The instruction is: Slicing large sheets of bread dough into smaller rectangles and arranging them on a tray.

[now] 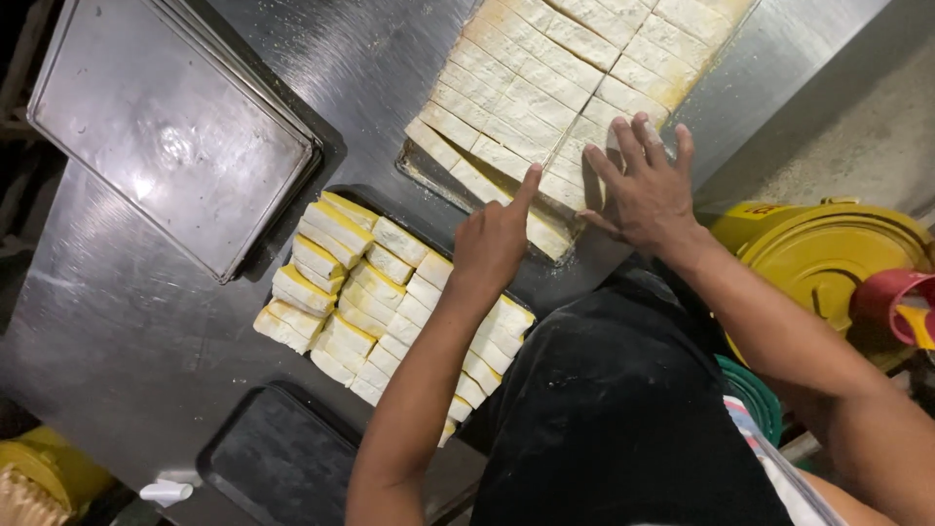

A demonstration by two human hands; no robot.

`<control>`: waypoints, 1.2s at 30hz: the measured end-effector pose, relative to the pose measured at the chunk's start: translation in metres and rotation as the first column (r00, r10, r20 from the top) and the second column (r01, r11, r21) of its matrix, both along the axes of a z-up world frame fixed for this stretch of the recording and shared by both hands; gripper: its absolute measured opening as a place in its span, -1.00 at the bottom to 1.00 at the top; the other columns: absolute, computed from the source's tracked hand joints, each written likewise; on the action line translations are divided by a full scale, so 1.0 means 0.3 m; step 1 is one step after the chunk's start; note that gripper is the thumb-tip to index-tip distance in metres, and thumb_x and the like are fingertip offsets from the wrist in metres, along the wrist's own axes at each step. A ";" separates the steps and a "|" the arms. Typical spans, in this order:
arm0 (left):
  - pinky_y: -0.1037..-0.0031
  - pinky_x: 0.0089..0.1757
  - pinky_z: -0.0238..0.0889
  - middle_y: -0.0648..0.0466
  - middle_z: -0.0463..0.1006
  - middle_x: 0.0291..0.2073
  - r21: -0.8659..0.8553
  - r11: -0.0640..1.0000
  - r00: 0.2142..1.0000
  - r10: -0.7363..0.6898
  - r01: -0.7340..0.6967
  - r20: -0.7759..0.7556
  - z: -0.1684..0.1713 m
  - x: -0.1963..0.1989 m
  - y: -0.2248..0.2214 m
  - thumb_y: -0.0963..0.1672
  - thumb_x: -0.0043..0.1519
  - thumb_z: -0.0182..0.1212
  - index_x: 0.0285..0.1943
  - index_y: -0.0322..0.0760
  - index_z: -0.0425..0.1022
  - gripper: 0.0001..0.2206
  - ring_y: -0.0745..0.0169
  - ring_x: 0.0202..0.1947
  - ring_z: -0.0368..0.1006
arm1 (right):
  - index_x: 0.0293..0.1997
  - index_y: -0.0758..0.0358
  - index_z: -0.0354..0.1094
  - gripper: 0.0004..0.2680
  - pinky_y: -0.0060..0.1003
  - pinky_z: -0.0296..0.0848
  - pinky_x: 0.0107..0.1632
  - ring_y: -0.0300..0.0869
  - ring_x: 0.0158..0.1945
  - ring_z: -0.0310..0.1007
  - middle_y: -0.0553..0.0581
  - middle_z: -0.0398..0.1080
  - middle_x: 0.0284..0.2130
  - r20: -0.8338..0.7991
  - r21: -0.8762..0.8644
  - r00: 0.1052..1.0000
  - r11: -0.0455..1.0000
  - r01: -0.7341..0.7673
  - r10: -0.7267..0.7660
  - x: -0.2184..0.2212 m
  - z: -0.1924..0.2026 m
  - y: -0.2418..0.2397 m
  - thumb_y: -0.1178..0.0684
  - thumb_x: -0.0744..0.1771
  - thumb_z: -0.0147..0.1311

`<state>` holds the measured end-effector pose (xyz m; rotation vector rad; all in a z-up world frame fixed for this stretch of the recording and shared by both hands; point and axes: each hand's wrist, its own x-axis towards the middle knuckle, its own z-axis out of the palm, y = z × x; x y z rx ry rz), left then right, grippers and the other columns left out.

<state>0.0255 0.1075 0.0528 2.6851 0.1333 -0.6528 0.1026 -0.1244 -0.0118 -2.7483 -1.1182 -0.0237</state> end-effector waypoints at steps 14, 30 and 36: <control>-0.07 -0.33 0.40 -0.23 0.56 -0.48 0.007 1.000 1.000 0.006 -0.006 -0.015 0.036 -0.064 0.001 -0.21 0.25 0.05 0.58 0.20 0.05 -0.33 -0.30 -0.40 0.57 | 0.44 -0.12 0.31 -0.37 0.42 -0.10 0.30 0.15 0.51 0.16 0.30 0.19 0.45 -0.005 -0.063 1.000 0.998 0.019 -0.020 0.001 -0.056 -0.021 -0.45 0.22 0.21; -0.03 -0.35 0.37 -0.22 0.52 -0.51 0.043 0.999 0.994 0.014 -0.009 -0.111 0.121 -0.248 0.068 -0.25 0.22 0.04 0.60 0.18 0.03 -0.28 -0.30 -0.48 0.52 | 0.41 -0.12 0.35 -0.39 0.44 -0.13 0.28 0.20 0.50 0.16 0.31 0.20 0.44 -0.005 -0.016 1.000 0.999 0.029 -0.029 -0.001 -0.055 -0.007 -0.44 0.21 0.25; -0.05 -0.31 0.37 -0.21 0.53 -0.49 0.050 0.999 0.991 0.016 -0.010 -0.136 0.143 -0.235 0.055 -0.26 0.20 0.04 0.62 0.10 -0.01 -0.26 -0.30 -0.43 0.52 | 0.41 -0.06 0.33 -0.39 0.40 -0.17 0.34 0.20 0.55 0.12 0.34 0.20 0.42 -0.002 -0.034 1.000 0.999 0.027 -0.027 -0.009 -0.038 0.006 -0.44 0.24 0.26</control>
